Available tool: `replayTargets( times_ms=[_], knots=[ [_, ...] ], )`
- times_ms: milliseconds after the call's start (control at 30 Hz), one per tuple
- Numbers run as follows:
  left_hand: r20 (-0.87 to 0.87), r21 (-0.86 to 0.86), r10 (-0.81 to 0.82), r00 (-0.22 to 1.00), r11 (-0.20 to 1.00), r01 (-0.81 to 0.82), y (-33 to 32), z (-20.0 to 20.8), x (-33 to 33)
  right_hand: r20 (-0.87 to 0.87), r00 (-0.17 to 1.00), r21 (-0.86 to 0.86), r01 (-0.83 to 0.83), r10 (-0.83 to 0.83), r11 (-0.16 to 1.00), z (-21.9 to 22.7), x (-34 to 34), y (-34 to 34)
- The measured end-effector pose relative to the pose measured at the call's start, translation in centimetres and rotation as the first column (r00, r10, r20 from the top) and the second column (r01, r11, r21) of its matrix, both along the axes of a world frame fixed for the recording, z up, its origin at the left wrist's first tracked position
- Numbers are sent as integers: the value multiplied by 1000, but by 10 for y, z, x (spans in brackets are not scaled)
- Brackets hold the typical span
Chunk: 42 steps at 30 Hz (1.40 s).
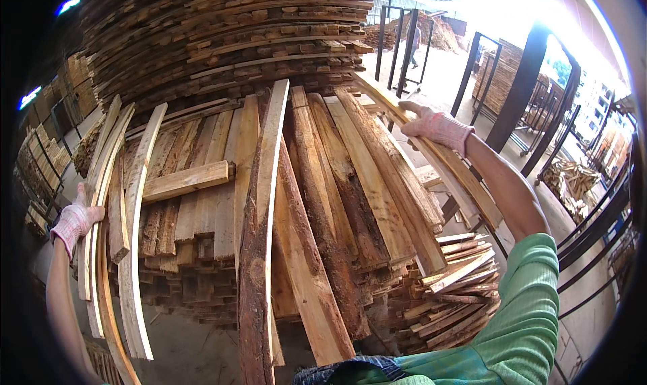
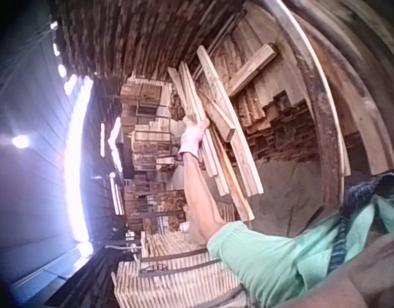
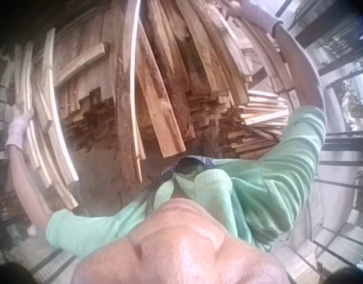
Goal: The person picks up several wooden planks from a vertical stand and places them on top of a large stack of wood in a warehouse.
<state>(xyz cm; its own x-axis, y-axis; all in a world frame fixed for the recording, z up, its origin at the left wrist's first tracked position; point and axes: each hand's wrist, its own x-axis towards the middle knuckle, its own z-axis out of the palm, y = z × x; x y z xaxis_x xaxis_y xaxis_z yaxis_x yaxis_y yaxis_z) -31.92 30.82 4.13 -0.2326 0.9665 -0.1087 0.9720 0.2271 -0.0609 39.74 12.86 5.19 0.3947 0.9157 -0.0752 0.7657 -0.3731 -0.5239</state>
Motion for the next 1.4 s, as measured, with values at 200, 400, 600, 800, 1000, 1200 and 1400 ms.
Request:
replayTargets(
  times_ms=[200, 400, 600, 800, 1000, 1200, 1400],
  knots=[
    [58, 165, -77, 995, 984, 66, 3, -17, -26, 678, 618, -210, -355, 397, 911, -56, -15, 4],
    [79, 237, -76, 994, 970, 55, 32, -32, -46, 773, 395, -303, -457, 496, 836, -61, 1, 34],
    [-5, 285, -29, 1000, 958, 30, 8, -26, -75, 802, 335, -288, -507, 494, 812, -61, -37, 69],
    [93, 145, -173, 981, 977, 158, -39, 9, 52, 779, 358, -327, -468, 515, 821, -56, 28, 30],
    [307, 160, -217, 927, 972, 175, -41, 12, 23, 530, 808, 209, -418, 257, 884, 2, -63, 14],
    [410, 47, -245, 879, 968, 248, -62, 37, 23, -489, 725, 391, -315, 485, 865, 36, -246, 22],
    [351, 212, -308, 884, 946, 246, -60, 36, 5, -519, 637, 342, -455, 569, 822, 51, -410, 107]
  ],
)
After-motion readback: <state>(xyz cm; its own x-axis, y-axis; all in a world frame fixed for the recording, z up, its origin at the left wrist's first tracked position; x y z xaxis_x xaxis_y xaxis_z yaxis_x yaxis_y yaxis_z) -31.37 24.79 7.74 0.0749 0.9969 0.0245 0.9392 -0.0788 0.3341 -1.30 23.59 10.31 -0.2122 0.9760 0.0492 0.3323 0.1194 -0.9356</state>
